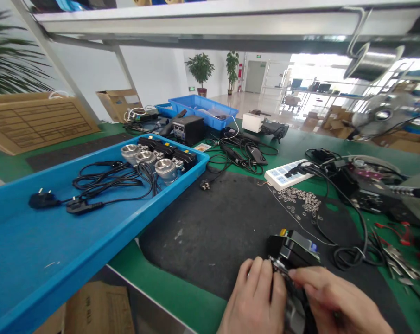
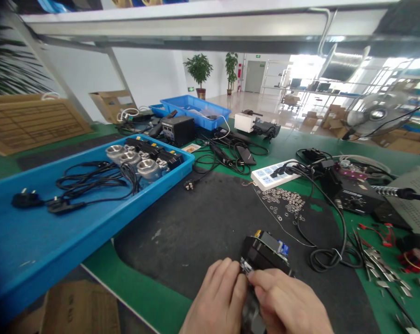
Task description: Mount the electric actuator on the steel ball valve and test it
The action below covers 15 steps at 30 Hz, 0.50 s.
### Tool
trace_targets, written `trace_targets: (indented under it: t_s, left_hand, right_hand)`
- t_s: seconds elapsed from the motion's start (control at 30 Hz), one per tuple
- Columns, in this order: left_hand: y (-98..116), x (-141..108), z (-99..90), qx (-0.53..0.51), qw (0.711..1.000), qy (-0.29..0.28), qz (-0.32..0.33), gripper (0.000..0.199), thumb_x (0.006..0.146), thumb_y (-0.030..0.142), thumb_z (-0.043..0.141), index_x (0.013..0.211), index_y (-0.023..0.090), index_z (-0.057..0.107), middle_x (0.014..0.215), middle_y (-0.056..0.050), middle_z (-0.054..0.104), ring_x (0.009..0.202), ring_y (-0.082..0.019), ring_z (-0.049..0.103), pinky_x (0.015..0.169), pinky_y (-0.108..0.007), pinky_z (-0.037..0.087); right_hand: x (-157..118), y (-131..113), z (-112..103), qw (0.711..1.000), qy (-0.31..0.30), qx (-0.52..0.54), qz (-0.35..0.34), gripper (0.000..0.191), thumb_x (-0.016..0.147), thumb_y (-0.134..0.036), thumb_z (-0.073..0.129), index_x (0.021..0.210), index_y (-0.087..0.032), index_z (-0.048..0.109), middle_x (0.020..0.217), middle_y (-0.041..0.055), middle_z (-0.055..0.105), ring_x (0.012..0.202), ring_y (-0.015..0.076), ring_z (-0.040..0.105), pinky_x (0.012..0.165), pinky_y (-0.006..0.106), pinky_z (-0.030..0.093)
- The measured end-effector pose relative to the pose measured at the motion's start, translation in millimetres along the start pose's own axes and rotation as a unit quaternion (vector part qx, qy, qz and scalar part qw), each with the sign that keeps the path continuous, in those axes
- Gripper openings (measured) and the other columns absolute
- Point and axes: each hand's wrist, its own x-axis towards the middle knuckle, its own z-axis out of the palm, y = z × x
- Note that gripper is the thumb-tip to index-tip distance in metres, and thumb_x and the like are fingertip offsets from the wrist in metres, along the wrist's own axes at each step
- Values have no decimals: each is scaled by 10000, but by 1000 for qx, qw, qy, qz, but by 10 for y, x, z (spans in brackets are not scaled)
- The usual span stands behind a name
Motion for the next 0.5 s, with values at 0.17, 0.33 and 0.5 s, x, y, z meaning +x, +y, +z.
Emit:
trace_targets:
  t_s: [0.17,0.33,0.5]
  left_hand:
    - [-24,76,-117,-110,990,-60,-62,823,567,464,885,1225,58,602,1184,-213,688,1086,-409,670,955,-542,596]
    - [-72,89,-217,-126,986,-107,-31,1102,475,661,936,1288,21,558,1240,-256,660,1126,-433,660,977,-579,590]
    - [-98,58,-251,-123,986,-112,5,1065,551,667,906,1280,-16,538,1263,-304,634,1181,-468,631,996,-601,570]
  right_hand:
    - [283,-107,8,992,-37,-12,120,136,1024,-212,457,945,-238,565,867,-54,707,753,45,702,688,124,561]
    - [127,-242,-357,980,66,-2,189,141,991,-219,564,1130,-239,544,1029,-19,729,898,45,724,813,111,586]
    - [175,-278,-438,983,10,-45,180,179,1008,-270,550,1186,-250,530,1015,-29,731,869,34,735,751,77,570]
